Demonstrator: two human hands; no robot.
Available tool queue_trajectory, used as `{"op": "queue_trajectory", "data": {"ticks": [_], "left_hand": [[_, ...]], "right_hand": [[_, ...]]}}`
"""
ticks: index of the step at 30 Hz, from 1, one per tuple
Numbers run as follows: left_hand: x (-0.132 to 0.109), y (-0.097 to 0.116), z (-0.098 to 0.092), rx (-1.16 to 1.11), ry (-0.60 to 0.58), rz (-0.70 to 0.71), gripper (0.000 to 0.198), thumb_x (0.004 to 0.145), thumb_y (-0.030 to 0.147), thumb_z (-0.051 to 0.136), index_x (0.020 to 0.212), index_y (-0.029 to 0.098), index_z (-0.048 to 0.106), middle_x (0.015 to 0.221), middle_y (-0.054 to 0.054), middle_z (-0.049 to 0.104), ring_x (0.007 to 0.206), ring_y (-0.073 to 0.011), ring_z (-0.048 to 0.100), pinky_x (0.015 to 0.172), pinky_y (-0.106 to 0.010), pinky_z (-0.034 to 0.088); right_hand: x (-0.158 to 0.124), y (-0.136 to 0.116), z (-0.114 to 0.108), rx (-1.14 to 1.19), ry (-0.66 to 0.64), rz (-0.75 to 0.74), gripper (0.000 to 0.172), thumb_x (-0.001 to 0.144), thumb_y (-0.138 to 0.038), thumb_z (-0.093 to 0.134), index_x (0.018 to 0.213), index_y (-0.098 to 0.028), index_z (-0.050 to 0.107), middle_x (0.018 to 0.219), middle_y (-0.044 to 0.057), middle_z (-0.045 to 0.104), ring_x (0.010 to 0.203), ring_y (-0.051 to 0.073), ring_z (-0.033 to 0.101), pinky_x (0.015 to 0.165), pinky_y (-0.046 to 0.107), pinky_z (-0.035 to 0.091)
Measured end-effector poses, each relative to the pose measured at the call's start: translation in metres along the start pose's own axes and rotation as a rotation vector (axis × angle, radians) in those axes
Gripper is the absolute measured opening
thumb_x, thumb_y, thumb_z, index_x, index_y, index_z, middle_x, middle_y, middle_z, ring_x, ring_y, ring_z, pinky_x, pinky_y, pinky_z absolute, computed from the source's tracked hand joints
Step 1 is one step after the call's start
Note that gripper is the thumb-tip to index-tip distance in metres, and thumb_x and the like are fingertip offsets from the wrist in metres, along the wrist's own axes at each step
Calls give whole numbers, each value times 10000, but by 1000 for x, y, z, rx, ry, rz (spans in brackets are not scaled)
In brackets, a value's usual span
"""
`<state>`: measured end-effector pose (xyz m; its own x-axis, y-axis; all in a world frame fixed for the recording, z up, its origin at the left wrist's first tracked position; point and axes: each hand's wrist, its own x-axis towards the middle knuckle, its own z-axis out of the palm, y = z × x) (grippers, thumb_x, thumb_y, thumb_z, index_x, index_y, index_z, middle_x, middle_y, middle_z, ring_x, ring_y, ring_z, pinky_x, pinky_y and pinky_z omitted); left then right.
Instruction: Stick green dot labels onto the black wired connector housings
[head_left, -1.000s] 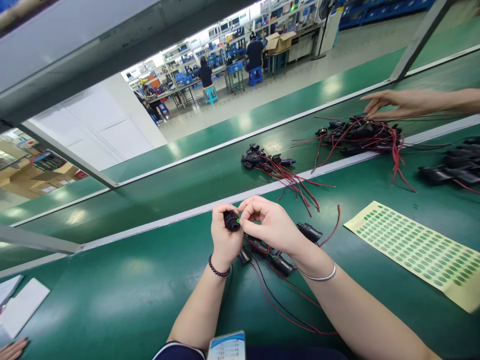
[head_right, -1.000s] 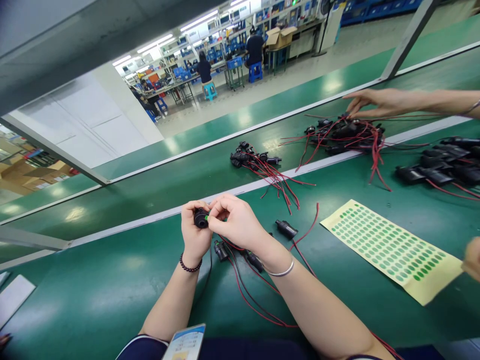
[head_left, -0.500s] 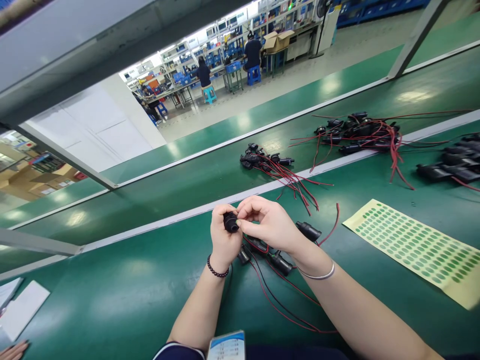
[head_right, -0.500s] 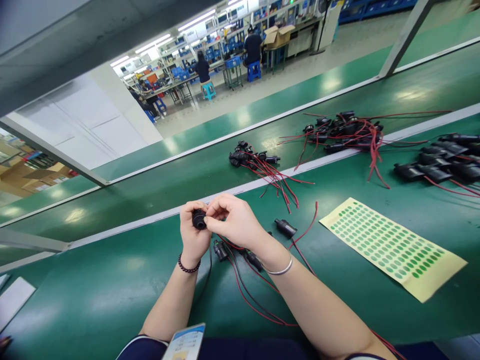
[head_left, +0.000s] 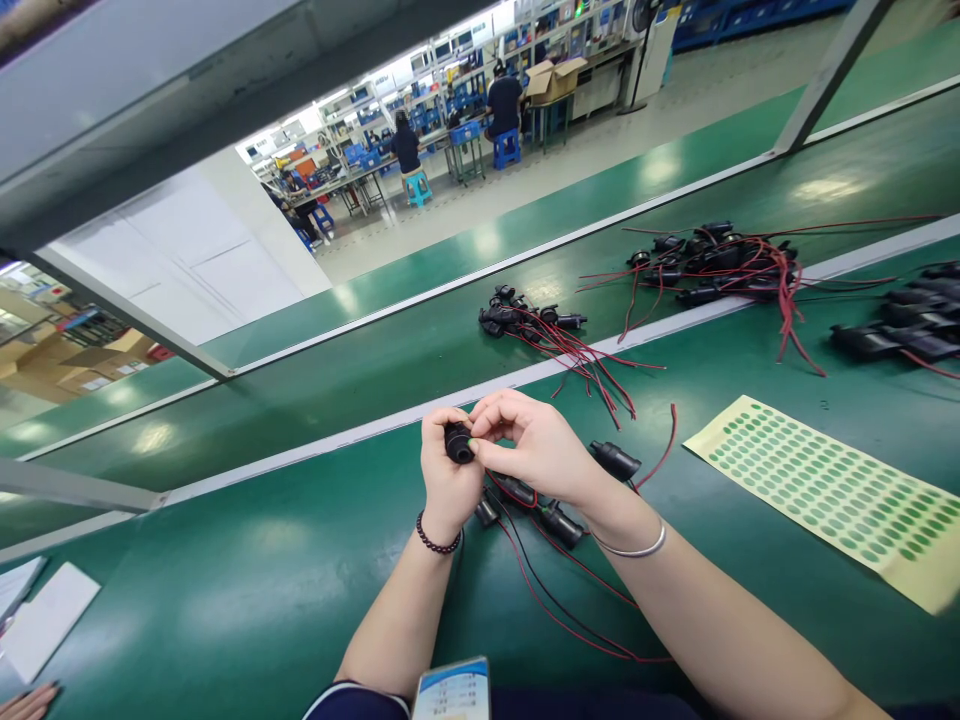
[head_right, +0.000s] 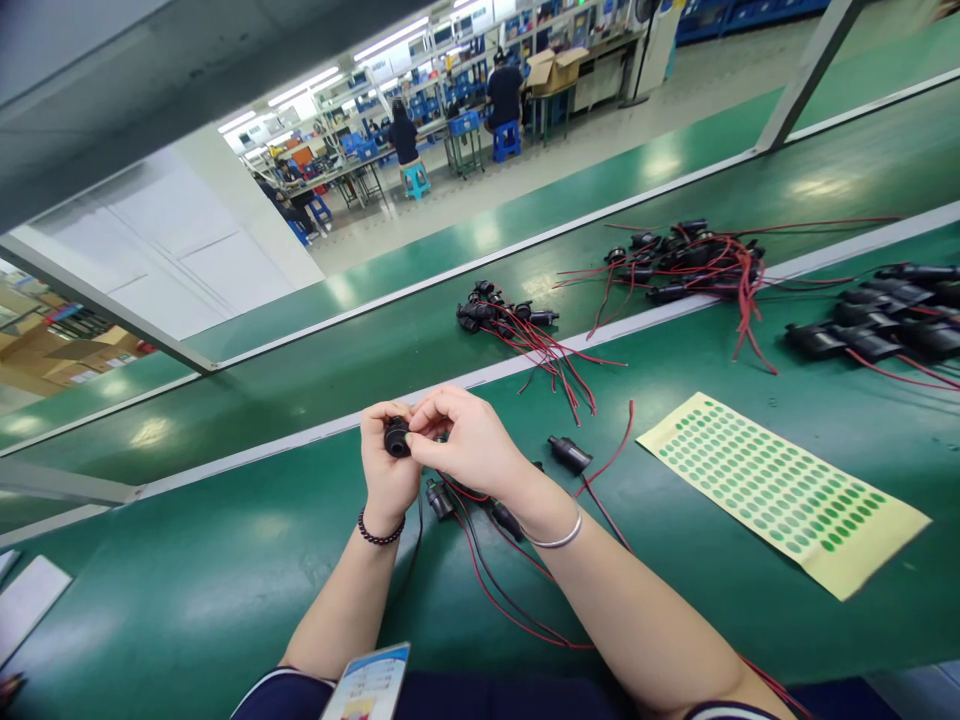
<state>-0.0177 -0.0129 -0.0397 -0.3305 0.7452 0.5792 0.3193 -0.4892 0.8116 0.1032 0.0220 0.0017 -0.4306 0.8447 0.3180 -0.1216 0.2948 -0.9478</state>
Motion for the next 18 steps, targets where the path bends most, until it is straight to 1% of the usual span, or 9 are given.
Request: {"op": "queue_trajectory", "data": {"ticks": [8, 18], "left_hand": [[0, 1, 1, -20, 14, 11, 264, 683, 84, 599, 879, 227, 496, 844, 19, 525, 763, -126, 526, 758, -285, 457], [1, 0, 1, -2, 19, 5, 272, 684, 98, 599, 895, 228, 486, 841, 16, 527, 762, -132, 533, 751, -295, 467]], "right_hand": [[1, 2, 0, 8, -23, 3, 83, 654, -149, 642, 723, -184, 614, 860, 37, 619, 745, 148, 632, 719, 309, 563], [1, 2, -2, 11, -40, 14, 91, 665, -134, 647, 732, -187, 616, 887, 47, 632, 777, 156, 640, 743, 321, 571]]}}
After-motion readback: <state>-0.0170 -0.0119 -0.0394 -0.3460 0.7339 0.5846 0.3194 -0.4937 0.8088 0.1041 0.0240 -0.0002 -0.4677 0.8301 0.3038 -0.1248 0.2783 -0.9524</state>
